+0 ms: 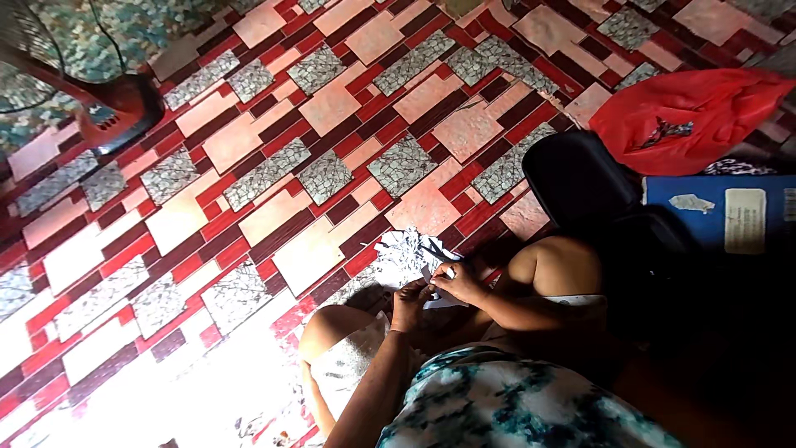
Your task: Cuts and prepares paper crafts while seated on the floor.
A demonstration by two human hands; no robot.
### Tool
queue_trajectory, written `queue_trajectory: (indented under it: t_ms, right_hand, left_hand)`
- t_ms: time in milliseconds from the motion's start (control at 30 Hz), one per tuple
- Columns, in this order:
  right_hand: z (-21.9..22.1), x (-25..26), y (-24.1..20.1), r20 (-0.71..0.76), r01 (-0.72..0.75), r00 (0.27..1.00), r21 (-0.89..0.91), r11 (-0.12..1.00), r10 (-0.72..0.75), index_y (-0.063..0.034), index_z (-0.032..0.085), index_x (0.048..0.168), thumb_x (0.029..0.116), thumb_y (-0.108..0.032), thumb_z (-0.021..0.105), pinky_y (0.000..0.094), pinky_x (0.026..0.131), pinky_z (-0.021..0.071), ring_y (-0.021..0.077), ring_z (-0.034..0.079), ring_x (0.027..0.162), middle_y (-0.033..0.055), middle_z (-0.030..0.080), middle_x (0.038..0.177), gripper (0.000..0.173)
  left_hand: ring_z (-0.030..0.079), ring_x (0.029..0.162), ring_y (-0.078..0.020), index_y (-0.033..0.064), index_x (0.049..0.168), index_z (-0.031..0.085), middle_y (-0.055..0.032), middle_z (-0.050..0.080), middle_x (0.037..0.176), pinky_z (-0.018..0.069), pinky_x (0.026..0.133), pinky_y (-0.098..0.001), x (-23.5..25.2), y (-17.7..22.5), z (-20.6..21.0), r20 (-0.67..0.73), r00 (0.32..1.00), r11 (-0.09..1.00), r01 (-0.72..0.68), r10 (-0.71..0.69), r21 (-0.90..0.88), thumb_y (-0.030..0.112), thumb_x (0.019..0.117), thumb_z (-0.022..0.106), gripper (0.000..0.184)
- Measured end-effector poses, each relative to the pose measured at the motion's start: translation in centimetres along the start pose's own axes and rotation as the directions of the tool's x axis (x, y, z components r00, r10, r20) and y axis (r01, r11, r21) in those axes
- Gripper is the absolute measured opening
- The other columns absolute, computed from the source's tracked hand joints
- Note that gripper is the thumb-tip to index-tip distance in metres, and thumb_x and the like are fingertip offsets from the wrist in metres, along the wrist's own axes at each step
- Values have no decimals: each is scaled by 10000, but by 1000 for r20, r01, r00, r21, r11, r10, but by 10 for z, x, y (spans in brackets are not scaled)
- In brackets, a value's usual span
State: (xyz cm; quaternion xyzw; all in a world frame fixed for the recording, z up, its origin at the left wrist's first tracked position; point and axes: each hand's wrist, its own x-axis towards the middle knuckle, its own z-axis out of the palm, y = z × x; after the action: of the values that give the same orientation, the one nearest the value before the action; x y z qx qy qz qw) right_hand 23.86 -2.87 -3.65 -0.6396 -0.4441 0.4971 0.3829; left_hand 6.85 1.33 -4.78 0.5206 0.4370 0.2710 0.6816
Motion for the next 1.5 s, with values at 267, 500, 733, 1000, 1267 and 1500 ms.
queue_trajectory:
  t_ms: [267, 500, 733, 1000, 1267, 1500]
  right_hand:
    - [-25, -27, -59, 109, -145, 980, -170, 975, 165, 45, 661, 1118, 1010, -253, 634, 277, 816, 493, 122, 606, 873, 125, 667, 1021, 319]
    - [-6, 2, -3, 39, -155, 985, -198, 968, 166, 19, 701, 1114, 975, -323, 676, 485, 998, 490, 281, 649, 1070, 190, 690, 1106, 370]
    - [-5, 3, -5, 46, -111, 991, -213, 971, 124, 49, 694, 1068, 982, -259, 665, 458, 954, 480, 271, 644, 1016, 199, 689, 1054, 321]
    - [1, -2, -6, 103, -18, 993, -293, 956, 51, 62, 683, 1047, 975, -270, 652, 462, 931, 486, 305, 645, 1004, 222, 680, 1025, 341]
    - [7, -7, -4, 74, 158, 987, -401, 902, -141, 67, 709, 1022, 996, -139, 542, 472, 972, 503, 342, 670, 1063, 235, 699, 1060, 266]
    - [9, -8, -1, -23, 179, 980, -324, 929, -197, 76, 694, 959, 938, -98, 583, 426, 917, 516, 310, 675, 985, 224, 694, 984, 208]
  left_hand:
    - [708, 841, -84, -64, 1124, 707, -95, 745, 980, 601, 806, -268, 2, 6, -3, 41, 997, 954, 44, -59, 297, 68, 958, 686, 213]
    - [711, 932, -157, -66, 1175, 694, -151, 732, 1062, 590, 887, -330, 1, 8, 1, 64, 992, 904, 70, -107, 422, 106, 978, 671, 262]
    - [720, 842, -157, -108, 1130, 691, -170, 732, 984, 602, 831, -315, 2, 6, 0, 86, 995, 895, -3, -40, 446, 59, 1026, 566, 233]
    - [716, 806, -168, -64, 1032, 710, -134, 732, 907, 604, 810, -363, 5, 5, 4, 7, 999, 849, 42, -53, 527, 65, 943, 645, 169]
    - [720, 872, -214, -49, 1067, 726, -158, 739, 959, 580, 889, -401, 1, 16, 8, 5, 998, 796, 42, -56, 604, 105, 950, 663, 203]
    - [730, 877, -197, -60, 1041, 724, -158, 741, 963, 592, 890, -368, -2, 21, 12, 31, 997, 824, 40, -69, 565, 59, 975, 625, 168]
